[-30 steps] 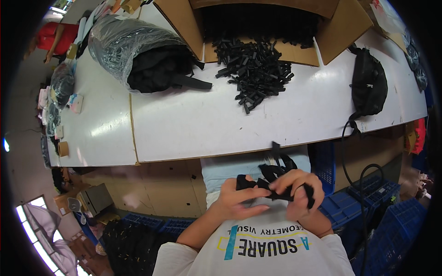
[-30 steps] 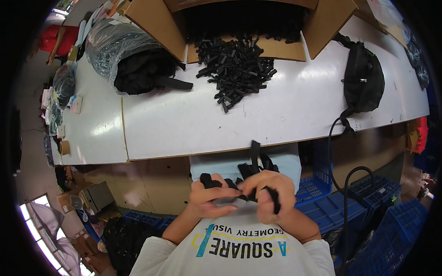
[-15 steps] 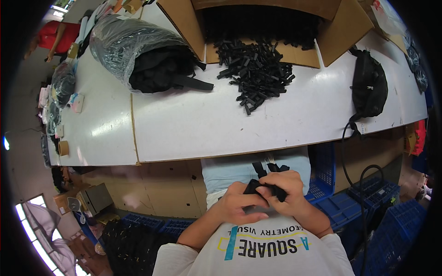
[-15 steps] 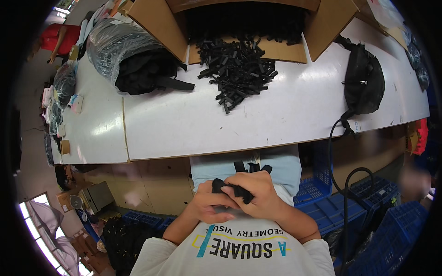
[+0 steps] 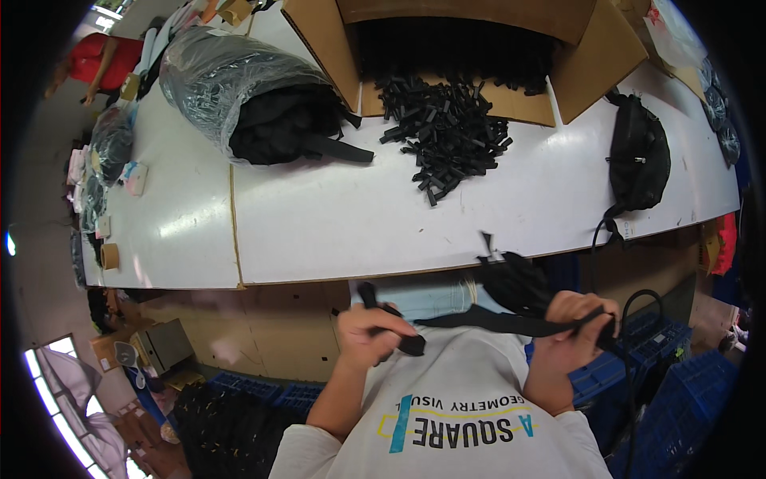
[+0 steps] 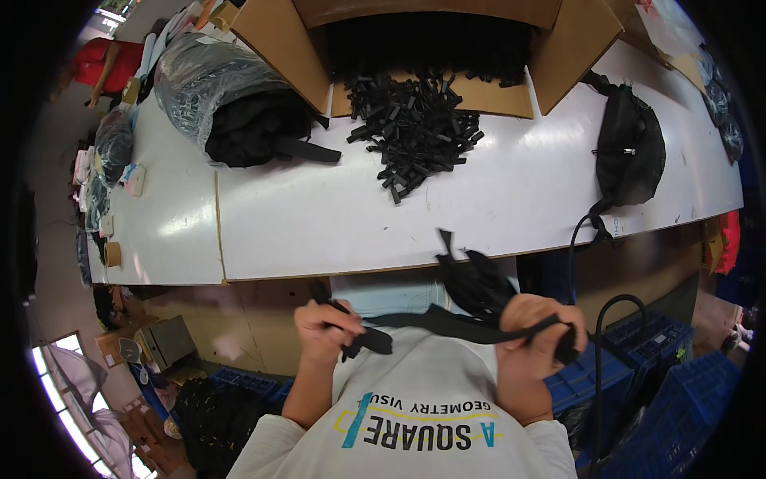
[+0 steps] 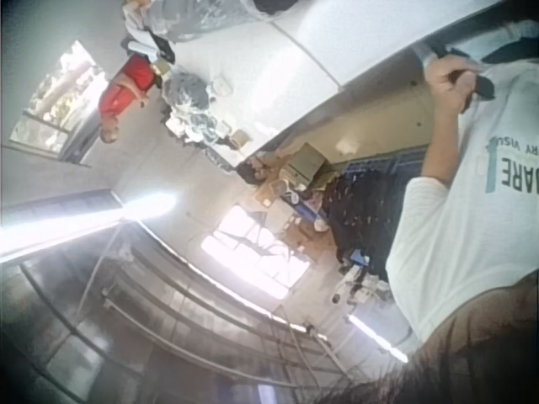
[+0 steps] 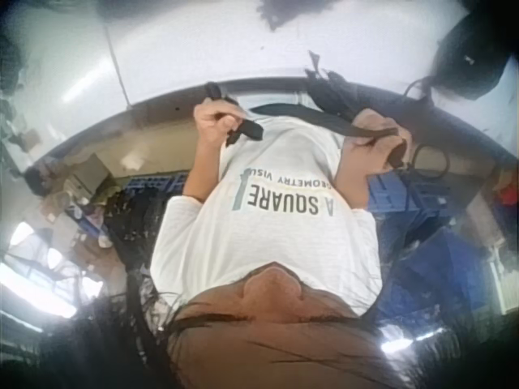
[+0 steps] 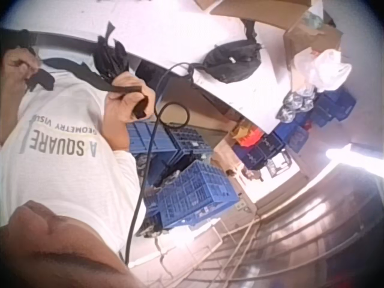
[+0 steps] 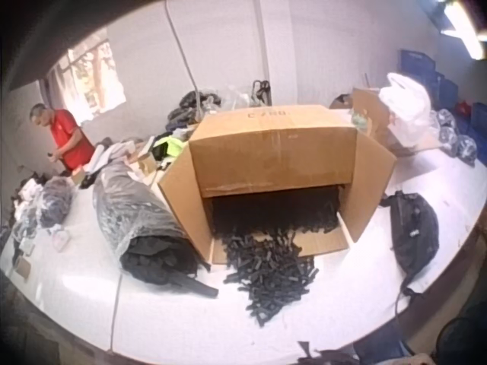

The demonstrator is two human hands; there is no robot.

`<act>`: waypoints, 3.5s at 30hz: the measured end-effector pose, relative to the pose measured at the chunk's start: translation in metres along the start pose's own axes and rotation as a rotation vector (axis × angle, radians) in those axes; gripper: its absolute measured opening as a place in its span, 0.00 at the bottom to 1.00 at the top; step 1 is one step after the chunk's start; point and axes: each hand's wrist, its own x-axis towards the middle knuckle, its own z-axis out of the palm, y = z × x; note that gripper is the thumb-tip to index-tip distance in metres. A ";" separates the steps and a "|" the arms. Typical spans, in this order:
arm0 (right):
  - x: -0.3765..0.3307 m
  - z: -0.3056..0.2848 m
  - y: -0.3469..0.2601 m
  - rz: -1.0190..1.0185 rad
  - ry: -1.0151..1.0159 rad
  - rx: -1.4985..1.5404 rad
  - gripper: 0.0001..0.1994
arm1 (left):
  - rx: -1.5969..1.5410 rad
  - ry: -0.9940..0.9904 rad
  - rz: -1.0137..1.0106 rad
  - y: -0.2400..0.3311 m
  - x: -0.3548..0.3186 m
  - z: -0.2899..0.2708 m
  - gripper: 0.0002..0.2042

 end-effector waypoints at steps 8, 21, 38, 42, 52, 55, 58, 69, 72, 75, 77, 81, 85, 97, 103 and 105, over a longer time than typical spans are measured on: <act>0.017 0.021 -0.013 0.139 -0.950 -0.399 0.06 | 0.425 -0.289 0.187 0.031 0.022 0.036 0.26; -0.019 0.031 0.015 0.571 -0.627 -0.309 0.11 | 0.534 -0.037 0.591 0.004 0.017 0.050 0.10; 0.025 0.065 0.033 0.224 -0.763 -0.811 0.07 | 0.512 0.139 0.368 0.013 0.008 0.029 0.06; 0.074 0.099 0.066 -0.043 -0.746 -1.119 0.08 | 0.595 0.250 0.358 0.011 0.003 0.013 0.03; 0.104 0.141 0.169 -0.083 -1.087 -1.632 0.07 | 0.468 0.312 0.349 0.018 0.006 -0.009 0.05; 0.105 0.142 0.171 -0.156 -1.103 -1.617 0.08 | 0.449 0.298 0.340 0.014 0.006 -0.011 0.06; 0.108 0.143 0.147 -0.131 -0.961 -1.512 0.09 | 0.415 0.292 0.356 0.011 0.009 -0.012 0.06; 0.087 0.074 0.032 -0.068 -0.591 -0.711 0.07 | 0.320 0.193 0.335 0.013 0.022 0.002 0.05; 0.077 0.052 0.027 -0.087 -0.574 -0.612 0.07 | 0.342 0.182 0.325 0.019 0.026 0.014 0.06; 0.065 0.038 0.022 -0.004 -0.585 -0.490 0.08 | 0.440 0.138 0.342 0.023 0.031 0.022 0.10; 0.051 0.031 0.025 0.064 -0.576 -0.339 0.08 | 0.455 0.103 0.367 0.023 0.033 0.027 0.11; 0.022 0.031 0.023 0.177 -0.528 -0.304 0.08 | 0.501 0.080 0.413 0.022 0.033 0.035 0.12; 0.002 0.025 0.031 0.325 -0.458 -0.190 0.09 | 0.508 0.080 0.435 0.026 0.034 0.041 0.13; -0.006 0.034 0.034 0.758 -0.289 0.285 0.15 | 0.646 0.028 0.518 0.032 0.036 0.049 0.13; -0.012 0.029 0.040 0.748 -0.260 0.367 0.16 | 0.676 0.039 0.522 0.033 0.038 0.053 0.12; -0.013 0.028 0.040 0.749 -0.249 0.326 0.16 | 0.671 0.035 0.522 0.033 0.039 0.054 0.12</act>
